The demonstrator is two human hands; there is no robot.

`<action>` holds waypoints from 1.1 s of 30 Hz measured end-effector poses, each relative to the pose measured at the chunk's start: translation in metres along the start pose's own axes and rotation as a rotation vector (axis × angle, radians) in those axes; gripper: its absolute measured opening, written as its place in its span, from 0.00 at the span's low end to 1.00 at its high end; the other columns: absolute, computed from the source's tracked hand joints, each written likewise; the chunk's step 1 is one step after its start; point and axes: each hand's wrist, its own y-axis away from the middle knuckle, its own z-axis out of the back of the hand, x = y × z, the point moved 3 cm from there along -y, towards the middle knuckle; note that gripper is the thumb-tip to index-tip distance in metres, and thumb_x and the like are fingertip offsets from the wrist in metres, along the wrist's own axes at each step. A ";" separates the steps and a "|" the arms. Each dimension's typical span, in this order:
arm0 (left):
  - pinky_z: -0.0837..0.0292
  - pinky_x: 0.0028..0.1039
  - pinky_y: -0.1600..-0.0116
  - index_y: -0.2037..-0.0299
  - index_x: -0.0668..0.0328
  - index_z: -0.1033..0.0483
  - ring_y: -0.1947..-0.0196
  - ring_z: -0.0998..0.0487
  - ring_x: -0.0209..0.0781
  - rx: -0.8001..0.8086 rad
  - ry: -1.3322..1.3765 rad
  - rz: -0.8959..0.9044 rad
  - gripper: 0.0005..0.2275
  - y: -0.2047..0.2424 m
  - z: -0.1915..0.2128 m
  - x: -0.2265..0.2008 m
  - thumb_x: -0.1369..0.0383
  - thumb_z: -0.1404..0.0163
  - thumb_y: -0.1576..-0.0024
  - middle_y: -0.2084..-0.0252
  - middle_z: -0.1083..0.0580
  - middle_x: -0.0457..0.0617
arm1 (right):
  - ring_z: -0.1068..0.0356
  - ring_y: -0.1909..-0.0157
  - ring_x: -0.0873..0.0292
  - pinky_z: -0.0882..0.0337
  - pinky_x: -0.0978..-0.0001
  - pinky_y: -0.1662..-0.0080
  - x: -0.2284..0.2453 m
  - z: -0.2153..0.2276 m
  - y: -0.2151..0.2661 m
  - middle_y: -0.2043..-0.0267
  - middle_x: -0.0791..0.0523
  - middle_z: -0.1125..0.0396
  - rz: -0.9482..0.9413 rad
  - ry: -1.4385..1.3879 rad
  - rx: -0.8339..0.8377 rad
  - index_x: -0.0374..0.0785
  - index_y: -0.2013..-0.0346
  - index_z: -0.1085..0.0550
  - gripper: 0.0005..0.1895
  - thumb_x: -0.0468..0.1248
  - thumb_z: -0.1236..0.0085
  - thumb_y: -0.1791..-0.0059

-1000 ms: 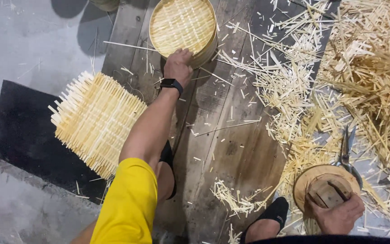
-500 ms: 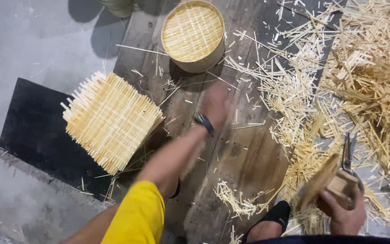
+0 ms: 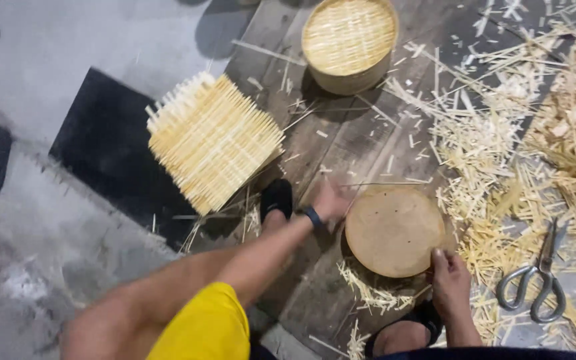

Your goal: Trimming and shaping bamboo strips around a circular frame using scissors, a wooden mold, and a mallet to manufacture a bamboo container.

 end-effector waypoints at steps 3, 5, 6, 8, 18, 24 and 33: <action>0.28 0.44 0.41 0.42 0.55 0.24 0.44 0.24 0.58 -0.178 -0.639 -0.040 0.15 -0.017 0.135 -0.015 0.70 0.52 0.38 0.47 0.24 0.57 | 0.29 0.70 0.55 0.30 0.66 0.66 -0.014 -0.004 0.012 0.65 0.49 0.29 0.031 0.047 0.042 0.31 0.51 0.26 0.19 0.46 0.49 0.43; 0.33 0.50 0.40 0.37 0.61 0.34 0.40 0.32 0.63 -0.222 -0.893 0.025 0.24 -0.016 0.182 0.013 0.68 0.47 0.46 0.41 0.32 0.62 | 0.29 0.70 0.56 0.28 0.66 0.65 -0.036 0.003 0.011 0.66 0.49 0.30 0.028 -0.020 0.046 0.29 0.55 0.27 0.20 0.48 0.49 0.42; 0.38 0.57 0.38 0.33 0.67 0.44 0.35 0.39 0.68 -0.255 -1.147 0.090 0.37 -0.014 0.205 0.027 0.66 0.42 0.53 0.34 0.39 0.67 | 0.28 0.69 0.58 0.25 0.65 0.64 -0.048 0.008 0.011 0.67 0.50 0.30 0.018 -0.088 0.042 0.27 0.58 0.28 0.23 0.49 0.49 0.41; 0.36 0.52 0.37 0.33 0.66 0.39 0.35 0.36 0.65 -0.152 -0.971 0.210 0.35 0.002 0.238 0.002 0.66 0.41 0.53 0.34 0.37 0.65 | 0.29 0.69 0.58 0.25 0.65 0.64 -0.050 0.009 0.008 0.68 0.51 0.31 0.021 -0.128 0.040 0.26 0.59 0.28 0.23 0.49 0.49 0.41; 0.28 0.44 0.63 0.74 0.58 0.23 0.69 0.24 0.55 -0.574 -0.694 -0.419 0.03 0.038 0.251 -0.150 0.71 0.45 0.49 0.73 0.26 0.56 | 0.27 0.66 0.58 0.26 0.67 0.61 -0.014 0.024 0.006 0.65 0.52 0.28 0.165 -0.164 -0.109 0.30 0.51 0.26 0.20 0.46 0.50 0.42; 0.27 0.35 0.60 0.59 0.62 0.25 0.61 0.22 0.47 0.396 -0.561 -0.787 0.08 0.128 0.041 -0.170 0.70 0.47 0.47 0.60 0.23 0.53 | 0.25 0.64 0.59 0.24 0.68 0.60 0.043 0.027 0.019 0.66 0.54 0.25 0.127 -0.692 0.287 0.32 0.55 0.24 0.29 0.56 0.53 0.50; 0.26 0.44 0.52 0.52 0.69 0.26 0.57 0.21 0.55 -0.076 -0.101 -0.136 0.28 0.083 0.011 -0.096 0.63 0.31 0.61 0.56 0.23 0.60 | 0.30 0.70 0.67 0.31 0.75 0.68 0.014 0.016 0.008 0.68 0.58 0.26 0.097 -0.006 -0.073 0.34 0.60 0.24 0.12 0.37 0.35 0.54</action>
